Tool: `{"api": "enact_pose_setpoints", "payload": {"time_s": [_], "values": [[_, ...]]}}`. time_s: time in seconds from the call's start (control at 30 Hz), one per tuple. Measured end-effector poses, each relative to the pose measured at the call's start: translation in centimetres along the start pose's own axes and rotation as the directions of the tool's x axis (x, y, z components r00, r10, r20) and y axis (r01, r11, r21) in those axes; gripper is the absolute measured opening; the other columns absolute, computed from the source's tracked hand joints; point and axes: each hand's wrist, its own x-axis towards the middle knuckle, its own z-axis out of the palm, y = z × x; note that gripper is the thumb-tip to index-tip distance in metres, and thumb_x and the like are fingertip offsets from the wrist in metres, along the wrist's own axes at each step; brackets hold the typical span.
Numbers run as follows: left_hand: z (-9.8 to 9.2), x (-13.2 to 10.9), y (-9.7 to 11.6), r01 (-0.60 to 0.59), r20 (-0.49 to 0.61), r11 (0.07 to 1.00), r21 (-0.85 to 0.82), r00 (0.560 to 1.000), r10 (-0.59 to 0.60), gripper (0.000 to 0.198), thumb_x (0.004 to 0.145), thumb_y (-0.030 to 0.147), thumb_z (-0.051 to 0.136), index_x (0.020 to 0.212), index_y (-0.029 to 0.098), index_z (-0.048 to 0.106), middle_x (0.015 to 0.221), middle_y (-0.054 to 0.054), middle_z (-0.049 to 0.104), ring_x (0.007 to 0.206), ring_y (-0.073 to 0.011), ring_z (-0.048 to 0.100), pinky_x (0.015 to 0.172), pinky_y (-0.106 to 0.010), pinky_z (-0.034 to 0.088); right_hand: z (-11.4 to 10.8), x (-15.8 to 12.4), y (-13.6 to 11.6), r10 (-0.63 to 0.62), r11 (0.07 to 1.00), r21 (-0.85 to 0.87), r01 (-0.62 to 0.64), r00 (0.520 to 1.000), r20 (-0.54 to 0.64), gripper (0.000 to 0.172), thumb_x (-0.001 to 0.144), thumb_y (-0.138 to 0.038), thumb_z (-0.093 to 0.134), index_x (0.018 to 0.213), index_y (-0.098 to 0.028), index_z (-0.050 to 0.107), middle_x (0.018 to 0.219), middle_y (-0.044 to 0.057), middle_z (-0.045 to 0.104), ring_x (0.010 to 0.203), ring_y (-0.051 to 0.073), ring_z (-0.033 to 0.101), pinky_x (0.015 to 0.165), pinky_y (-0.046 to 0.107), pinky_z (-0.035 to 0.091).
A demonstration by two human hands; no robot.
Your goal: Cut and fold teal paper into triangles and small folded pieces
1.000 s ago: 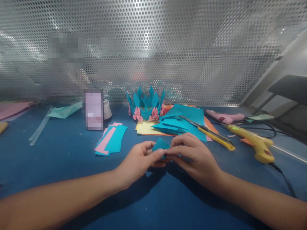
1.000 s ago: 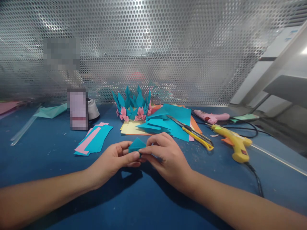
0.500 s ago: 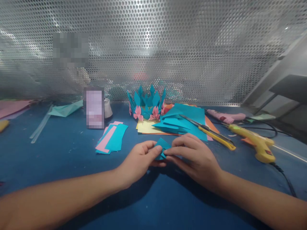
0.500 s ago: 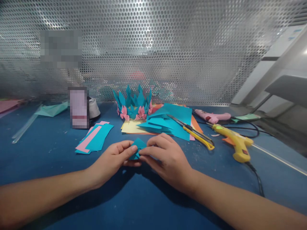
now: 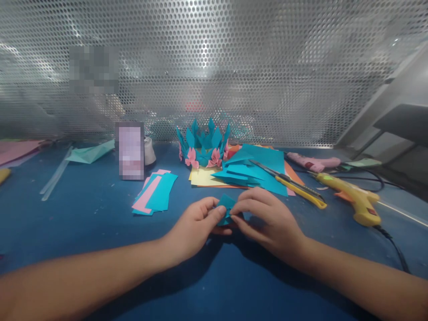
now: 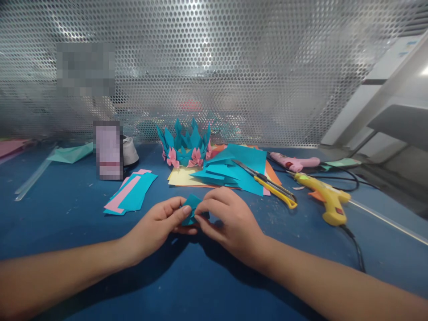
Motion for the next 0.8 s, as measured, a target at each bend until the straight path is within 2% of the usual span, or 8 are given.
{"api": "enact_pose_setpoints", "payload": {"time_s": [0.43,0.8], "values": [[-0.01,-0.05,-0.34,-0.027,0.024,1.0,0.013,0.999,0.027,0.032,0.077,0.045,0.063,0.073,0.014,0.053,0.075,0.003,0.048,0.071,-0.0102,0.05,0.076,-0.032,0.053,0.21,0.27,0.04,0.064,0.994,0.089,-0.068,0.997,0.047,0.011,0.082,-0.01,0.052,0.076,-0.019,0.051,0.07,0.0,0.055,0.067,0.013,0.05,0.062,0.025,0.042],[-0.03,0.0,-0.3,-0.012,0.022,0.999,0.04,1.0,0.011,0.035,0.075,0.047,0.064,0.076,0.013,0.055,0.074,0.003,0.049,0.071,-0.0098,0.051,0.073,-0.029,0.053,0.42,0.32,-0.27,0.245,0.959,0.129,-0.252,0.967,0.066,0.01,0.077,-0.012,0.053,0.074,-0.02,0.05,0.068,-0.001,0.053,0.063,0.012,0.05,0.059,0.023,0.043]]}}
